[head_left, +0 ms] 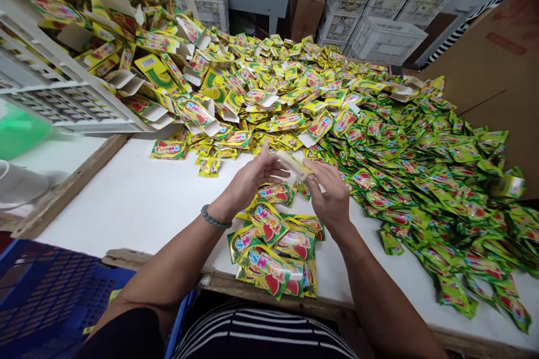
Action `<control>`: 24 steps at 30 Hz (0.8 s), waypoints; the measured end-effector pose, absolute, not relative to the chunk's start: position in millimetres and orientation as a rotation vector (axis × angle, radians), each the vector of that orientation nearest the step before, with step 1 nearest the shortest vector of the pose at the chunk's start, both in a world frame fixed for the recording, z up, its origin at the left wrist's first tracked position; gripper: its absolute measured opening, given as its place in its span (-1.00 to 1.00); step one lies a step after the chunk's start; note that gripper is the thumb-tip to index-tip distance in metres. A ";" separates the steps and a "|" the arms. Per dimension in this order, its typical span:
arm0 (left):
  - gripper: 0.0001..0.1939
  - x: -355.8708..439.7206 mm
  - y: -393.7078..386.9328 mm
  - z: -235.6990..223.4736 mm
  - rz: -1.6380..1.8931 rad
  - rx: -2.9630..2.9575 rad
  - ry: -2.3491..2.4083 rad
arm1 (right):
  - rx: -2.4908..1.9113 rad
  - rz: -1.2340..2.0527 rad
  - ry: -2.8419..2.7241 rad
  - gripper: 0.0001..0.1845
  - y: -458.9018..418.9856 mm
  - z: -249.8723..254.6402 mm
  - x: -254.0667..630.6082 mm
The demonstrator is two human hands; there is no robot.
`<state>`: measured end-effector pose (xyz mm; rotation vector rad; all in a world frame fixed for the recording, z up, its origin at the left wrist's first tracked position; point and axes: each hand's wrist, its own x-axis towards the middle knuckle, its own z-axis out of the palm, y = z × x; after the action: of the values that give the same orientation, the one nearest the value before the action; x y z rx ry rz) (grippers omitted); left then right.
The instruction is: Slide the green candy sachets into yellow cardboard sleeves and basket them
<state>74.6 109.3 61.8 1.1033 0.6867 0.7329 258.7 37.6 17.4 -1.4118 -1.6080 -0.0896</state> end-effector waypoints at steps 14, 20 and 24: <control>-0.36 87.5 112.0 45.2 0.843 1.090 0.776 | -1.496 0.760 -1.134 -0.58 43.2 15.9 272.6; -0.51 80.8 131.4 33.4 0.787 1.147 0.916 | -2.022 0.249 -1.392 -0.44 56.9 -32.0 298.4; -0.51 80.2 132.6 21.0 0.685 1.214 0.924 | -2.078 0.222 -1.516 -0.48 59.8 -52.6 300.8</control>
<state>80.2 132.6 21.0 1.2139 0.9243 0.6849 300.8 59.8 -52.6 -2.0782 -1.5157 0.2222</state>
